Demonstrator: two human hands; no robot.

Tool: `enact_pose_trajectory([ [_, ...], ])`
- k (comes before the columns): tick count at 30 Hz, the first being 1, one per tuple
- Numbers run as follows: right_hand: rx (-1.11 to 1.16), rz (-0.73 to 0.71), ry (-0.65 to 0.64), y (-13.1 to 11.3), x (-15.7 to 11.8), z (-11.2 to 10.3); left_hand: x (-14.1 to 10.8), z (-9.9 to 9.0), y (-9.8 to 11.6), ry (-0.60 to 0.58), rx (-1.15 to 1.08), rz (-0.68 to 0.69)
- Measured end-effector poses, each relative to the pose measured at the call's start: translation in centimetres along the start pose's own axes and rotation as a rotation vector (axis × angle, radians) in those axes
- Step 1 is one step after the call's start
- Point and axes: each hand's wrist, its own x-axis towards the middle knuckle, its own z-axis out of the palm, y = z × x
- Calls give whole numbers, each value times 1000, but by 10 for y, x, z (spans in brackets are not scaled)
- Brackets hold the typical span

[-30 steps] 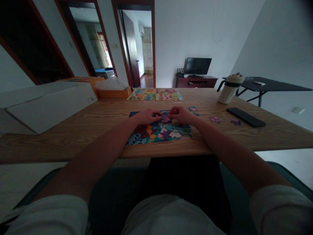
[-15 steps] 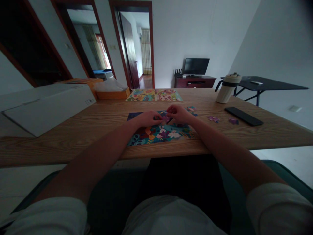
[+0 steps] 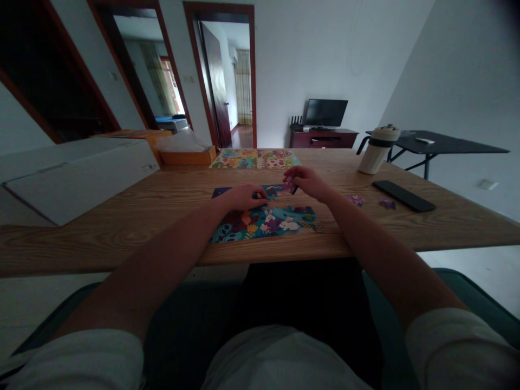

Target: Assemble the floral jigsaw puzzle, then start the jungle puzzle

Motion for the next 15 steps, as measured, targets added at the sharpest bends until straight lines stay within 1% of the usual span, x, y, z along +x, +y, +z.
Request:
enact_pose_trajectory([
  [2,109,59,145,0,2,-17,1,0,-1,-7,8,-8],
  [4,121,122,269,3,2,-30,2,0,-2,-4,17,-5],
  [5,100,152,305,6,3,-33,2,1,-3,0,20,-1],
  [6,72,184,316,9,3,-34,3,1,-4,4,22,3],
  [8,-4,233,272,16,6,-27,4,2,-6,8,20,8],
  [10,-118,222,186,23,9,-13,4,4,-7,9,13,7],
  [13,-338,116,44,30,12,7,5,5,-8,8,5,10],
  [15,-491,41,-35,33,10,13,5,5,-9,13,8,16],
])
